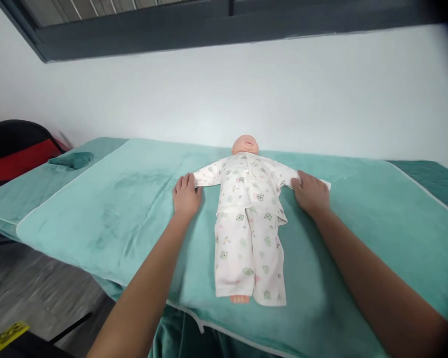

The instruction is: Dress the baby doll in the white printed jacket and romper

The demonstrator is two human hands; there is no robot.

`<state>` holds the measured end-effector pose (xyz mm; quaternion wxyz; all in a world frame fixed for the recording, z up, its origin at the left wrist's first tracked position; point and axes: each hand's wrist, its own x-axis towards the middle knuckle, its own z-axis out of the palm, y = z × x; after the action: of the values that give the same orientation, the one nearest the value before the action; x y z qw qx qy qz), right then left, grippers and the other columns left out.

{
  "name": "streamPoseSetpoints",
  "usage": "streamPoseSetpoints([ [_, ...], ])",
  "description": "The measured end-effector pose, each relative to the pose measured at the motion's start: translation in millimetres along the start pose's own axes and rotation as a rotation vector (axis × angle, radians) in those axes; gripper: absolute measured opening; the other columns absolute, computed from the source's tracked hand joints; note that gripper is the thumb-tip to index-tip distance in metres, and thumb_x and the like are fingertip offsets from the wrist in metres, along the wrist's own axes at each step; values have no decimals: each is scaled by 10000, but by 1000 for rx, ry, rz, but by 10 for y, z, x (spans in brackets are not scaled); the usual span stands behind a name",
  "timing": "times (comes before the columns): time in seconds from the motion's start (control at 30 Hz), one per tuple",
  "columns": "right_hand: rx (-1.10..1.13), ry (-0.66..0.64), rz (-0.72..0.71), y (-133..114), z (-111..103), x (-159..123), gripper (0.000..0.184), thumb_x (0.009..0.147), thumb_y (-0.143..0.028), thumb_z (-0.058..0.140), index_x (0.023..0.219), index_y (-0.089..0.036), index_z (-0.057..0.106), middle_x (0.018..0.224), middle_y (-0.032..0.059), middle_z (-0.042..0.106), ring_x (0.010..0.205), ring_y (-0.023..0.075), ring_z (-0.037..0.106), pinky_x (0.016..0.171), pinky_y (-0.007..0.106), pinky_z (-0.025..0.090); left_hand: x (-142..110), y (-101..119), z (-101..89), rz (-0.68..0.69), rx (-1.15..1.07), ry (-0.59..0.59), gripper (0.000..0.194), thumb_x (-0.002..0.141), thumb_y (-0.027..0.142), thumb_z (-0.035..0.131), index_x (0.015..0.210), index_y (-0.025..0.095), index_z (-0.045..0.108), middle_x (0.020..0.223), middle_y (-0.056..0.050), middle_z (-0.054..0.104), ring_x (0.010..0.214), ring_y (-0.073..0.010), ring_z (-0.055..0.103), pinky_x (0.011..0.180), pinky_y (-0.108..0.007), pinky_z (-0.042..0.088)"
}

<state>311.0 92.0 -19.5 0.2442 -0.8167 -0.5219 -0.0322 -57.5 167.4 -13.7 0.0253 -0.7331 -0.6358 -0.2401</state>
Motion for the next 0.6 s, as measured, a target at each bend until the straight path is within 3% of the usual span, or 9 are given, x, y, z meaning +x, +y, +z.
streamPoseSetpoints([
  [0.1,-64,-97,120,405,-194,-102,579,991,-504,319,1407,-186,566,1520,158,494,1373,383,441,1129,564,309,-35,-152,-66,-90,-79,15,536,979,413,405,1437,167,535,1515,-157,501,1400,-364,428,1144,-516,362],
  [0.17,-70,-100,151,539,-275,-165,587,986,-501,330,1411,-172,566,1524,188,479,1365,396,435,1108,554,322,-57,-196,-88,-167,-122,86,490,978,387,404,1370,168,601,1377,-184,604,1289,-355,527,1088,-496,411],
  [0.3,-55,-37,224,559,-315,-231,629,952,-520,395,1397,-107,561,1422,283,525,1291,418,469,1001,524,380,-85,-184,-101,-251,-176,158,440,921,291,499,1325,173,627,1187,-171,689,1164,-343,590,1017,-470,438],
  [0.47,27,-79,258,559,-322,-185,590,927,-505,427,1386,-155,549,1214,195,669,1053,336,616,837,424,431,-66,-218,-85,-254,-358,107,434,860,184,535,1279,246,628,1086,-68,727,1023,-252,649,976,-406,446],
  [0.6,52,-84,252,621,-333,-85,547,929,-483,438,1375,-190,560,1251,181,659,1079,330,610,830,419,417,37,-365,-99,-147,-432,126,389,814,97,514,1132,233,694,1087,-57,708,1044,-231,611,958,-366,450],
])
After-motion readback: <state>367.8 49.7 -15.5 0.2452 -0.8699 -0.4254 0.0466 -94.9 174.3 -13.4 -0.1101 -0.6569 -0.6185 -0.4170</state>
